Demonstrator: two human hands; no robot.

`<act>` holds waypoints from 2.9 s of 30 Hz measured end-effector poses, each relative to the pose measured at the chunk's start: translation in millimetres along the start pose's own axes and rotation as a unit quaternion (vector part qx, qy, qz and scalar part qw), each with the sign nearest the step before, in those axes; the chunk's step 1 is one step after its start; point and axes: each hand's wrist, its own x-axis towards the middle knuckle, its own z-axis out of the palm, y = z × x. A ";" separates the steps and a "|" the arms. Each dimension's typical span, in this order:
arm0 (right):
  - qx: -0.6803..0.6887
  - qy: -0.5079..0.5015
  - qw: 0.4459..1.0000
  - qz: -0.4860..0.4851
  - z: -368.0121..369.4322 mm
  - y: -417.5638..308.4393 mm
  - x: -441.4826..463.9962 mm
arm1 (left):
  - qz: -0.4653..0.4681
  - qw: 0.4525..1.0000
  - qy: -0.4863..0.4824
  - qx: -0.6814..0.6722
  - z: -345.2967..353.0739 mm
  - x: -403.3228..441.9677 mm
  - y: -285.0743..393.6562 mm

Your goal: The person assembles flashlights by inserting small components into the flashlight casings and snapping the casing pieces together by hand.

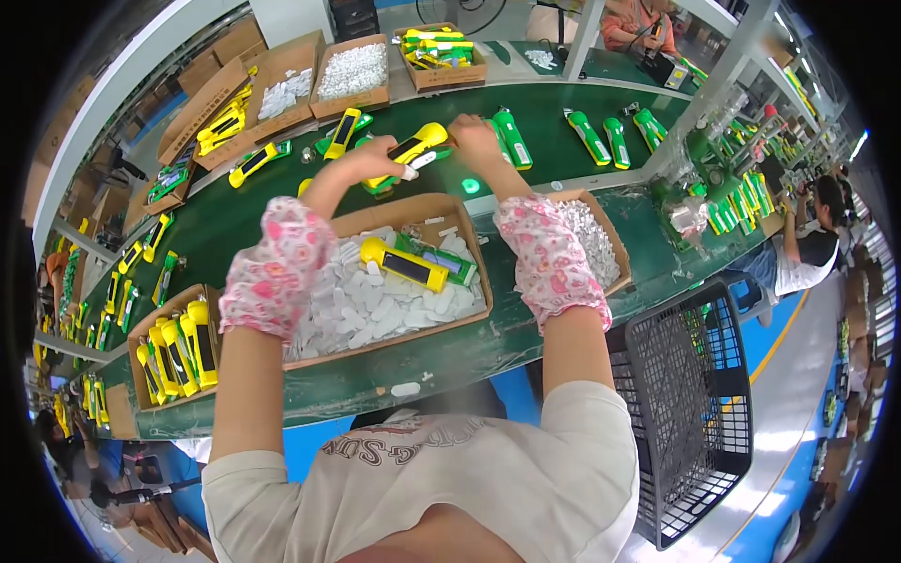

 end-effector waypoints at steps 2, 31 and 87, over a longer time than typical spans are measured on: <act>0.012 0.009 0.998 -0.054 -20.2 -22.8 5.7 | 0.004 0.998 -0.024 -0.057 -10.5 -36.3 11.2; 0.470 -0.213 0.857 0.018 -65.3 -218.5 -98.4 | 0.008 0.519 0.011 -0.855 44.1 -119.1 -25.3; 0.321 -0.125 0.935 0.085 -109.8 -188.1 -56.0 | 0.116 0.516 0.127 -0.839 62.8 -135.0 18.8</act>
